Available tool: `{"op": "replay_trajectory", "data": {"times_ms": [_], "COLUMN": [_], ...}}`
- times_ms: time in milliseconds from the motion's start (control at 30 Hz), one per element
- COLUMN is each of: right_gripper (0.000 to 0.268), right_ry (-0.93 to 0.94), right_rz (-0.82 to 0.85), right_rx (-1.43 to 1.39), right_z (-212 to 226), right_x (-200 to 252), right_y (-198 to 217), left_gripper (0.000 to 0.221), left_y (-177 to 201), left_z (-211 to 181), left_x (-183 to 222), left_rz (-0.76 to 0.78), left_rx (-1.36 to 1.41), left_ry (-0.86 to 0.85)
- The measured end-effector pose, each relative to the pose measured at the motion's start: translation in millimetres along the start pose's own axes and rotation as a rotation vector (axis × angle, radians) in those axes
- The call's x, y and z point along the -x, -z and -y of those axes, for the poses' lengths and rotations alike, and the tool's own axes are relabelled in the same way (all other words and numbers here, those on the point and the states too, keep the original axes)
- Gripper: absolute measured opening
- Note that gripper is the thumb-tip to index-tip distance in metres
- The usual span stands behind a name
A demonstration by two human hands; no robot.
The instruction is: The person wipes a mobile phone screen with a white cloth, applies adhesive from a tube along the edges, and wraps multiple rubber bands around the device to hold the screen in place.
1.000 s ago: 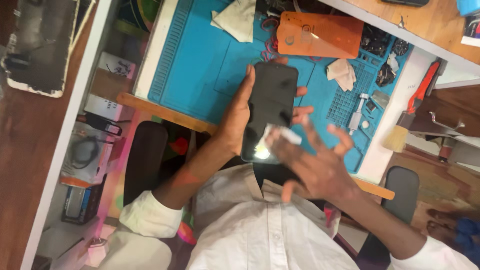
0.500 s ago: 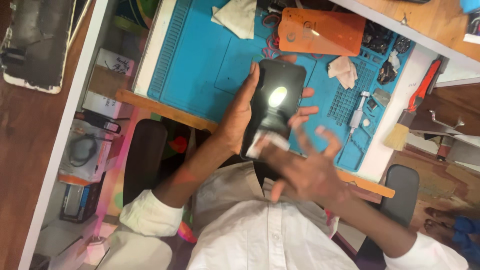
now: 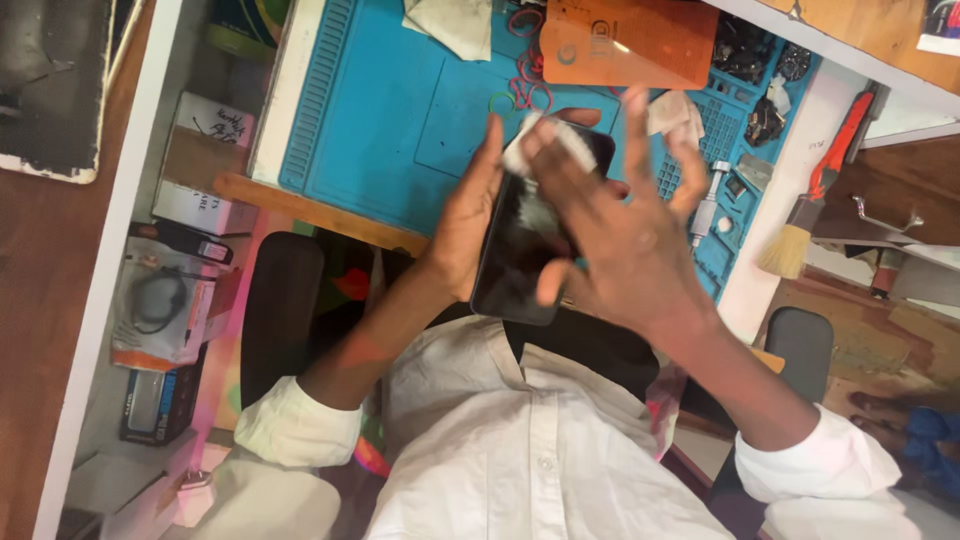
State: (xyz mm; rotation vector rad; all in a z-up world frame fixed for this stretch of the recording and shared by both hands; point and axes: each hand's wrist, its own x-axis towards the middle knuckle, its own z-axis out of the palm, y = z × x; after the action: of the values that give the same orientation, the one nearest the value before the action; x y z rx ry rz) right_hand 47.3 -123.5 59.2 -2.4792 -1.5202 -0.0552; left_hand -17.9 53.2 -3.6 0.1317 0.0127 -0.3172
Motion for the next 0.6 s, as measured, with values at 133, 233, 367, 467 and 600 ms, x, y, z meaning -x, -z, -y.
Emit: {"op": "replay_trajectory", "data": {"times_ms": [133,233,367,467,600], "right_gripper": [0.089,0.085,0.084,0.086,0.089], "right_ry": [0.228,0.349,0.334,0.205,0.162], "right_rz": [0.036,-0.016,-0.093,-0.049,-0.085], "right_rx": [0.01,0.075,0.219,0.234,0.197], "right_z": [25,30,0,-22,-41], "right_x": [27,48,52,41,7], "right_y": [-11,-12,-12,-5,10], "left_gripper": [0.067,0.073,0.081,0.075,0.067], "left_y": [-1,2,8,6,13], "left_z": [0,0,-2,-1,13], "left_x": [-2,-7,-10,-10,-7], "left_rz": [0.091,0.079,0.022,0.062,-0.017], "left_rx": [0.022,-0.089,-0.073,-0.092,-0.06], "left_ry": [-0.087,-0.122,-0.136,-0.145,-0.118]}}
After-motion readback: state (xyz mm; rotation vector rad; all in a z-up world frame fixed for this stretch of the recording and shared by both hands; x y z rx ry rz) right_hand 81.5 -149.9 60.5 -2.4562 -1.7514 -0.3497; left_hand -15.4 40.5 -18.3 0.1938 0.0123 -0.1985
